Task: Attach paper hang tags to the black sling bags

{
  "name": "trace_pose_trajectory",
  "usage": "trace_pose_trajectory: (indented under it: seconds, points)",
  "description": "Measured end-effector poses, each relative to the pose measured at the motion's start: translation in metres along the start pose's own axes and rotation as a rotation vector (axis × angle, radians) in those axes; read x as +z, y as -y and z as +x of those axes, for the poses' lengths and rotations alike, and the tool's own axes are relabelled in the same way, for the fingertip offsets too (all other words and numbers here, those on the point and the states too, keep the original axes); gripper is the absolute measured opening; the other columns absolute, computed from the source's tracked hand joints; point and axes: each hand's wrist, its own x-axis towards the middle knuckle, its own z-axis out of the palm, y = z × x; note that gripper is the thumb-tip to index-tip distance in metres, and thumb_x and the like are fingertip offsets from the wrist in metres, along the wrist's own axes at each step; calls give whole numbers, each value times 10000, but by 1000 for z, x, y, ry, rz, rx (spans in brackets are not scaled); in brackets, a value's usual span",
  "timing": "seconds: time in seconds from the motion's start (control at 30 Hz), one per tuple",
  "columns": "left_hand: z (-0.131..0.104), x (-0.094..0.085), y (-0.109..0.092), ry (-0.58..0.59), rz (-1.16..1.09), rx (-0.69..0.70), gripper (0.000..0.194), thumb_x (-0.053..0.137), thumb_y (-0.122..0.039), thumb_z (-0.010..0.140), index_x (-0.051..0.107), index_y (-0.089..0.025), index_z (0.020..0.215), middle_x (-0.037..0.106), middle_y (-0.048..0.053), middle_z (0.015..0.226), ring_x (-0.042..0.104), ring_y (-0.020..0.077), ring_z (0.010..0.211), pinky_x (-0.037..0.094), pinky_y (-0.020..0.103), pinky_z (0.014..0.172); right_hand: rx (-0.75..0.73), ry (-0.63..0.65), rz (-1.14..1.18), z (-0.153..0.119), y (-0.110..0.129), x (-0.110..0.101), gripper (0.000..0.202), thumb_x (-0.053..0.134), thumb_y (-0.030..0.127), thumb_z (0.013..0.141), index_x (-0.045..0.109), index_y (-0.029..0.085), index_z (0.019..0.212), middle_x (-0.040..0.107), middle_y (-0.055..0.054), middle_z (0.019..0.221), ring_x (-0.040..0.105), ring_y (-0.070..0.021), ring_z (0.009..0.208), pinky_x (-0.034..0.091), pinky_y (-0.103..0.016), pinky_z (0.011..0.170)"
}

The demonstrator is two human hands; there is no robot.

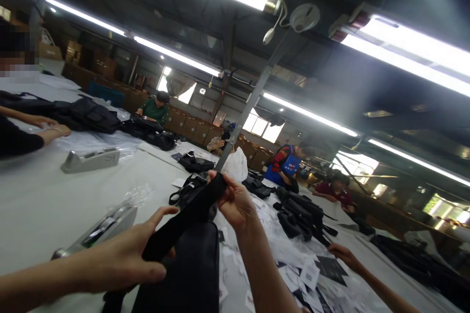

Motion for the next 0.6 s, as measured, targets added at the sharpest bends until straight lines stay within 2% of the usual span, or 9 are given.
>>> trace_pose_trajectory:
  seconds: [0.07,0.1,0.17,0.23,0.27,0.4,0.47,0.53,0.6]
  points:
    - [0,-5,1,286,140,-99,660,742,-289,659,478,-273,1263,689,9,953,616,223,857,472,260,708,-124,29,33,3,16,6,217,496,103,843,614,106,1024,710,-75,953,657,-154,914,529,-313,857]
    - [-2,-7,3,379,159,-140,561,722,-334,688,530,-249,1208,691,20,956,618,218,863,467,250,697,-168,40,39,4,22,8,239,478,90,845,613,115,1040,705,-69,986,645,-153,957,522,-326,880]
    - [-4,-8,9,473,155,-173,428,664,-421,744,593,-212,1111,705,36,905,631,206,841,454,241,689,-204,48,7,7,31,10,251,456,91,854,618,119,1043,701,-71,1009,634,-155,989,527,-328,876]
    - [-5,-6,10,470,114,-145,406,589,-470,798,585,-188,1090,714,41,776,641,194,754,443,248,659,-160,60,-84,9,34,12,233,463,112,856,629,105,1020,704,-92,986,651,-171,948,550,-311,814]
    - [-4,-4,7,430,78,-119,402,554,-476,821,571,-179,1091,713,44,736,641,191,724,440,252,647,-132,74,-130,9,34,15,220,476,117,851,632,101,1006,707,-99,969,662,-180,914,558,-310,781]
    - [9,-4,-20,277,-125,-31,357,497,-455,861,537,-172,1074,714,63,722,639,195,671,443,276,630,-73,100,-200,9,40,32,141,556,112,803,634,119,919,721,-81,868,686,-182,787,572,-311,704]
    - [19,-9,-27,322,-197,15,370,579,-426,816,535,-173,1082,716,68,766,646,208,689,450,307,674,-95,67,-188,12,48,42,114,556,100,795,631,117,880,723,-68,804,684,-160,722,572,-269,654]
    - [26,-14,-15,400,-213,18,426,675,-361,743,544,-173,1102,714,75,844,641,224,784,441,319,729,-167,21,-165,18,59,46,118,538,81,795,631,112,861,719,-52,749,675,-135,658,563,-220,595]
    - [26,-12,16,441,-205,-55,457,737,-282,670,580,-180,1087,697,72,940,613,224,877,428,292,739,-257,-1,-150,24,69,44,126,532,75,794,635,110,859,715,-41,728,667,-120,627,550,-186,561]
